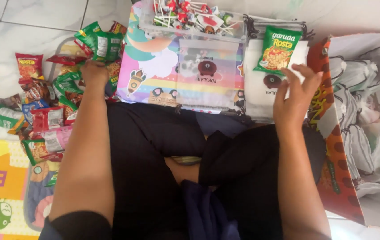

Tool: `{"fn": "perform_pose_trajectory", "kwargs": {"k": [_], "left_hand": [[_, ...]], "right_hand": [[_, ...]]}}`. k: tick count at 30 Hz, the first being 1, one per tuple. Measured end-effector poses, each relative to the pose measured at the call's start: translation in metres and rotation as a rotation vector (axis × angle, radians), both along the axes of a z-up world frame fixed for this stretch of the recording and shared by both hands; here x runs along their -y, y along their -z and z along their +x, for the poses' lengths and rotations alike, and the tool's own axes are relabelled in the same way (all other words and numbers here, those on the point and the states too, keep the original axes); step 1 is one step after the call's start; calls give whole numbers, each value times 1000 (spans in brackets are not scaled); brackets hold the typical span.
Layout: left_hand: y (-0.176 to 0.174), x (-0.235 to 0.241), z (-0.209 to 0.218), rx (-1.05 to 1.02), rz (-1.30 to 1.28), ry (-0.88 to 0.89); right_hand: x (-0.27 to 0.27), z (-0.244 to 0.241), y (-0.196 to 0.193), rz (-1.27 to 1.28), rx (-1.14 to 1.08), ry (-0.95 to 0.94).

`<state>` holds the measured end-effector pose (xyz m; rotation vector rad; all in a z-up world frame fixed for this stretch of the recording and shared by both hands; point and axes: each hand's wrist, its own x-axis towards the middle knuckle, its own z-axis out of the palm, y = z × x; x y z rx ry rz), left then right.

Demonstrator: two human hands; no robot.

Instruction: The person sits on the floor and packs small snack packets into clear drawstring bags. They pick up snacks from a pile, place them into a bag, and then tie the drawstring to close it. The process is repeated with different snack items.

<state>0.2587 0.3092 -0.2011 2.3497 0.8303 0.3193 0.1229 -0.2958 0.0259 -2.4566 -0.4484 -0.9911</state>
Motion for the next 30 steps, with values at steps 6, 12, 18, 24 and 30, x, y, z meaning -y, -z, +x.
{"fn": "perform_pose_trajectory", "kwargs": {"k": [6, 12, 18, 24, 30], "left_hand": [[-62, 23, -22, -724, 132, -1], [-23, 15, -16, -863, 94, -7], [-52, 34, -20, -988, 110, 102], [-37, 16, -18, -791, 288, 123], [-33, 2, -46, -211, 307, -31]], "right_hand": [[-1, -1, -6, 77, 42, 15], [-2, 5, 0, 92, 45, -3], [-4, 8, -4, 87, 64, -18], [-3, 8, -1, 96, 54, -13], [8, 13, 13, 132, 81, -35]]}}
